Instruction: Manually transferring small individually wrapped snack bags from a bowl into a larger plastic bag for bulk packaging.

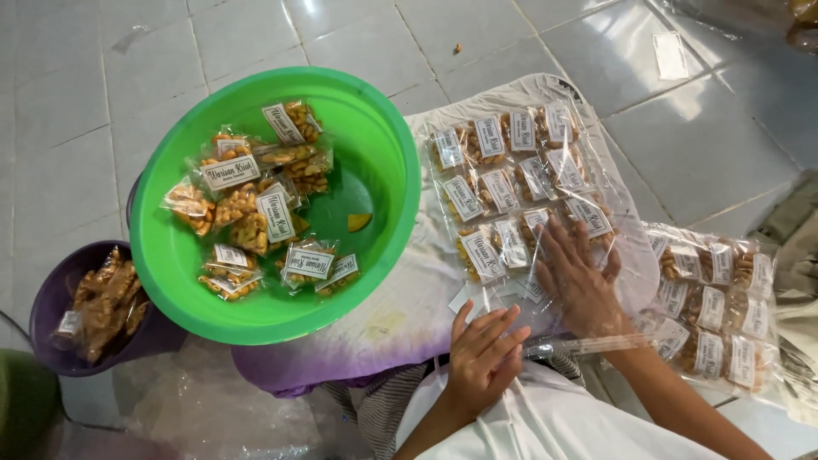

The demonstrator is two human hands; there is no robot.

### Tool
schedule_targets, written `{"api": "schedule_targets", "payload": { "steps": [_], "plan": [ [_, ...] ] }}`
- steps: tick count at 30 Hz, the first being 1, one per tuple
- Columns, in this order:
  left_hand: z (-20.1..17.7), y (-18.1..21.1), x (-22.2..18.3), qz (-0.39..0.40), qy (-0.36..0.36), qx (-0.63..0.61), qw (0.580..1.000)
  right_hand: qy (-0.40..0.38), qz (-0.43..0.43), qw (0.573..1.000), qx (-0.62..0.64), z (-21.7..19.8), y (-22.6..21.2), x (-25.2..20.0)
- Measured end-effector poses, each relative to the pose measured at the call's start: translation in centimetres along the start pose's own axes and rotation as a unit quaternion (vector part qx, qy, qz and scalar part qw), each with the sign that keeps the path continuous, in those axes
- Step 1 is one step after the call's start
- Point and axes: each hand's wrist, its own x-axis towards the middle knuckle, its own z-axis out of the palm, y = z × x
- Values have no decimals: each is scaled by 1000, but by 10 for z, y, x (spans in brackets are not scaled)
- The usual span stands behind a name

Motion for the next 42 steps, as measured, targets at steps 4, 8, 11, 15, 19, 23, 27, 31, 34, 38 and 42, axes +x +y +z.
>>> {"api": "schedule_targets", "payload": {
  "steps": [4,8,11,15,19,23,27,31,34,38,42],
  "plan": [
    [-1,3,3,4,9,-8,1000,53,22,994,-91,-5,2,10],
    [-1,3,4,9,10,-8,1000,106,67,985,-115,19,19,6],
    [-1,2,4,14,8,-5,1000,98,104,983,-116,6,9,13],
    [-4,4,5,10,2,-10,1000,36,190,980,-38,-18,-9,15],
    [-2,2,3,17,4,-10,1000,63,141,984,-92,-21,-8,14],
    [-1,-2,2,11,3,-7,1000,78,123,980,-135,5,15,6],
    [-4,-4,0,16,-27,10,999,57,72,995,-25,28,35,-18],
    [-3,-8,9,26,-30,21,999,32,117,990,-70,-2,16,6],
    [7,-14,6,95,78,25,992,70,106,972,-197,-1,16,1],
    [6,-18,11,106,91,31,990,29,126,985,-114,-10,7,10],
    [8,-15,8,105,94,38,989,-27,149,986,-76,6,27,9]
  ]
}}
